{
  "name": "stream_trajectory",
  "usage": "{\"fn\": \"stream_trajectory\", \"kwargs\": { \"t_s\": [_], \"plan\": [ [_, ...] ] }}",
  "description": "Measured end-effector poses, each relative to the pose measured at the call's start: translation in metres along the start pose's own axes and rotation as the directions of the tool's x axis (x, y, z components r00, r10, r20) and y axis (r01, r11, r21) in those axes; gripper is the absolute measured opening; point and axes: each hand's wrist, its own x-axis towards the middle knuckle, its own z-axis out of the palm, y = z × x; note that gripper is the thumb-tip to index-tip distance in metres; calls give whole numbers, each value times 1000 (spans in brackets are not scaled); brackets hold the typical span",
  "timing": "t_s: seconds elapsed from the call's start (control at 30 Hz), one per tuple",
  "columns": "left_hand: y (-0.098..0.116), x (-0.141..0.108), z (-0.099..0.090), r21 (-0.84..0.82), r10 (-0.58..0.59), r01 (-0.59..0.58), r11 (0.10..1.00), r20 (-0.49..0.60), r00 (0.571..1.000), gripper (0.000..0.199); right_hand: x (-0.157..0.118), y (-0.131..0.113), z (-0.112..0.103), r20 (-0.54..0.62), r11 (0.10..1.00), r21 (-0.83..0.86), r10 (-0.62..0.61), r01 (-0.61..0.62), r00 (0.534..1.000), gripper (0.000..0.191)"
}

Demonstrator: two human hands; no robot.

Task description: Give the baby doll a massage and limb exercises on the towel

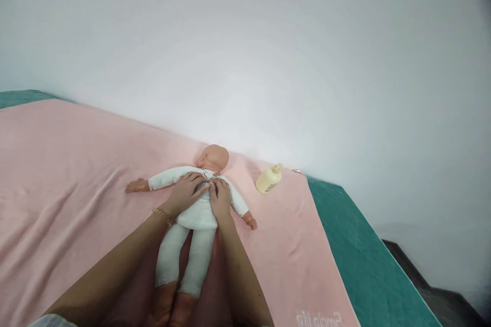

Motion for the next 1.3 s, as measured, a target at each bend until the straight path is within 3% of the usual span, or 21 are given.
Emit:
{"fn": "stream_trajectory", "kwargs": {
  "t_s": [0.37,0.57,0.9,1.1,1.3],
  "plan": [
    [0,-2,4,70,-31,32,997,-11,999,42,-3,2,-1,13,999,30,-36,36,999,26],
    [-5,-1,7,82,-35,35,996,-5,999,43,-2,3,2,31,1000,-11,4,-4,1000,26],
    [-7,0,8,-1,-26,26,1000,-47,999,40,-4,0,1,1,1000,12,-18,18,1000,30],
    [1,-26,-11,-137,3,-25,990,-159,987,34,-37,-2,-14,-156,989,144,-5,27,988,34],
    [15,-71,-30,-419,-61,-26,908,-192,980,29,-90,-12,-30,-177,967,233,-63,104,982,35]
  ]
}}
